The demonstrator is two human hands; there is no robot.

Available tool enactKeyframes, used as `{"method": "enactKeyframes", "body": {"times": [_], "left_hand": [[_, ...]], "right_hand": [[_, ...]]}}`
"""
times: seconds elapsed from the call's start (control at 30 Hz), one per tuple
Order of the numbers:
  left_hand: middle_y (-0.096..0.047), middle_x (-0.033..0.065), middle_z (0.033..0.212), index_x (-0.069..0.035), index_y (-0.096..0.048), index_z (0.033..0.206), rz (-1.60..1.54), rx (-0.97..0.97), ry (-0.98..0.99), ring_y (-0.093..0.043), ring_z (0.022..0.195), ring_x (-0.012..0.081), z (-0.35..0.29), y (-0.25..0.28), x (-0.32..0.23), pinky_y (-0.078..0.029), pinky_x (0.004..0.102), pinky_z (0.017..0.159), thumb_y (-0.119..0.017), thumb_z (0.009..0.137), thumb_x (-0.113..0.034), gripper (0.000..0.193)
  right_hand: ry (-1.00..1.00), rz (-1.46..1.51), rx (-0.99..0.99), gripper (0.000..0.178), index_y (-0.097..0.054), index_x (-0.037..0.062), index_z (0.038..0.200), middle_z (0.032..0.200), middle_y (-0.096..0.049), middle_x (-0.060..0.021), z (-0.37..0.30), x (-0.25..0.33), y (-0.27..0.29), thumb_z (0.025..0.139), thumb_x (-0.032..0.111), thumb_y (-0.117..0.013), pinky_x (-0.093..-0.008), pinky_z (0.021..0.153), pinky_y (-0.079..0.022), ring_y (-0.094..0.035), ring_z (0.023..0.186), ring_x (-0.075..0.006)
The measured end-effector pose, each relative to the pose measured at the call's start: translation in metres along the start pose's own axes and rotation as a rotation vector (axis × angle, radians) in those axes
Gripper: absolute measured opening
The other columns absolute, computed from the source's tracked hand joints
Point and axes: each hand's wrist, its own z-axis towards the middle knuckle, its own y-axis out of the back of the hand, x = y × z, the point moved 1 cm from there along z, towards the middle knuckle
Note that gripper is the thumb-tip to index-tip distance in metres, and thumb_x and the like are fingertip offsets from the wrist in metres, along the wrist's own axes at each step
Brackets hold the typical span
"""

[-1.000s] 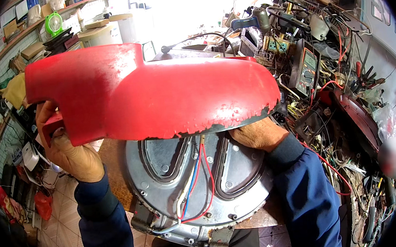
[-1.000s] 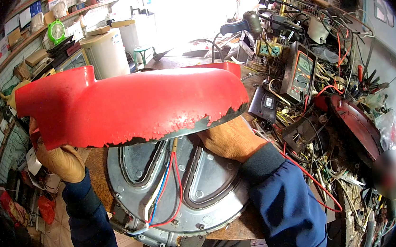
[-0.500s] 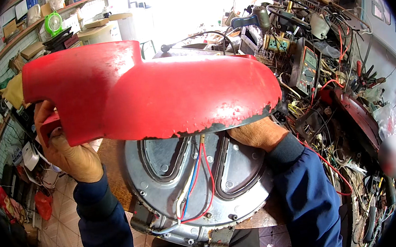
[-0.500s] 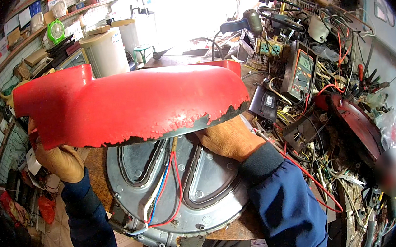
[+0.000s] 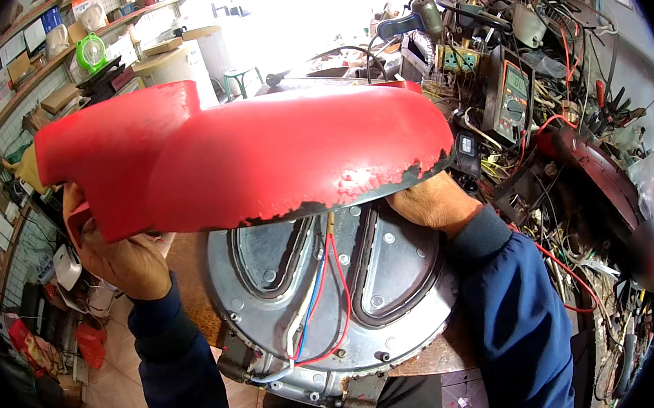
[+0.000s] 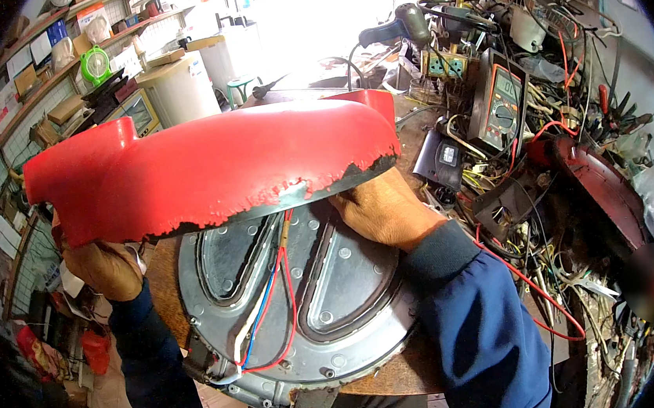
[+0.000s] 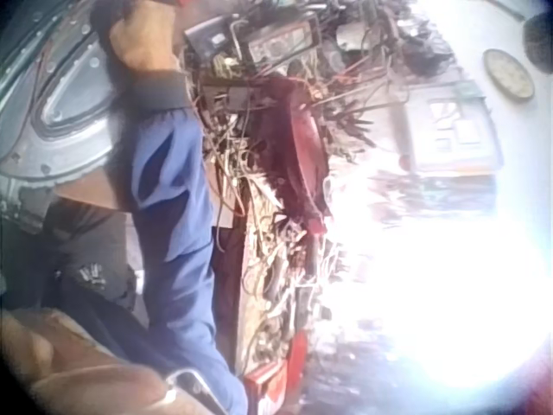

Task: The person holds a red plastic housing and a metal base unit, repeatedly aligning and fitting the housing onto the base. They adjust the position of the housing and check the internal wiring connections multiple times without completing the assembly.

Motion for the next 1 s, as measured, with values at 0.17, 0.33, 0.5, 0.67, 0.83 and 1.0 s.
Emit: {"method": "enactKeyframes", "body": {"times": [0.17,0.33,0.5,0.67,0.83,1.0], "left_hand": [[-0.065,0.0052,0.099,0.003,-0.055,0.126,-0.060,-0.036,0.033,-0.062,0.081,0.0092,-0.002,-0.013,-0.007,-0.049,0.0213,0.066,-0.059,0.100,-0.039,0.049],[-0.064,-0.0001,0.090,0.006,-0.052,0.134,0.036,0.154,-0.014,-0.050,0.064,-0.0002,0.003,0.024,0.004,-0.035,0.0150,0.051,-0.055,0.102,-0.042,0.058],[-0.063,0.0008,0.090,0.006,-0.053,0.132,0.066,0.088,-0.073,-0.053,0.067,0.0022,0.002,0.004,0.001,-0.039,0.0162,0.056,-0.054,0.102,-0.044,0.058],[-0.064,0.0022,0.092,0.006,-0.054,0.131,0.029,0.120,-0.070,-0.057,0.074,0.0063,0.004,0.006,0.001,-0.045,0.0205,0.066,-0.054,0.102,-0.045,0.058],[-0.064,0.0026,0.093,0.005,-0.054,0.128,0.043,0.074,0.076,-0.058,0.076,0.0075,0.004,0.019,0.002,-0.046,0.0220,0.067,-0.055,0.102,-0.045,0.056],[-0.063,0.0012,0.086,-0.001,-0.058,0.106,0.030,0.006,0.036,-0.059,0.068,0.0058,0.002,0.000,-0.010,-0.047,0.0208,0.060,-0.060,0.097,-0.052,0.051]], "right_hand": [[0.022,-0.064,-0.012,0.027,-0.061,0.0011,0.109,0.106,-0.062,-0.0234,-0.005,-0.006,-0.005,0.082,0.003,-0.062,-0.0491,0.086,-0.048,-0.058,0.100,-0.0457],[0.004,0.005,-0.030,0.030,-0.060,0.0009,0.113,0.108,-0.062,-0.0235,-0.002,0.005,-0.004,0.083,0.006,-0.062,-0.0498,0.089,-0.048,-0.057,0.103,-0.0451],[0.043,-0.007,0.008,0.032,-0.062,0.0019,0.115,0.114,-0.061,-0.0222,-0.003,0.002,-0.003,0.084,0.006,-0.063,-0.0487,0.095,-0.046,-0.056,0.109,-0.0433],[0.135,-0.028,-0.044,0.033,-0.063,0.0033,0.116,0.116,-0.060,-0.0210,-0.002,0.004,-0.003,0.083,0.006,-0.063,-0.0486,0.097,-0.045,-0.056,0.111,-0.0425],[0.102,-0.026,-0.016,0.033,-0.063,0.0038,0.116,0.117,-0.060,-0.0206,-0.002,0.008,0.002,0.083,0.005,-0.063,-0.0483,0.096,-0.046,-0.056,0.111,-0.0421],[0.088,-0.025,0.012,0.033,-0.059,0.0035,0.119,0.113,-0.060,-0.0222,-0.001,0.009,-0.002,0.086,0.009,-0.062,-0.0493,0.092,-0.046,-0.055,0.107,-0.0442]]}}
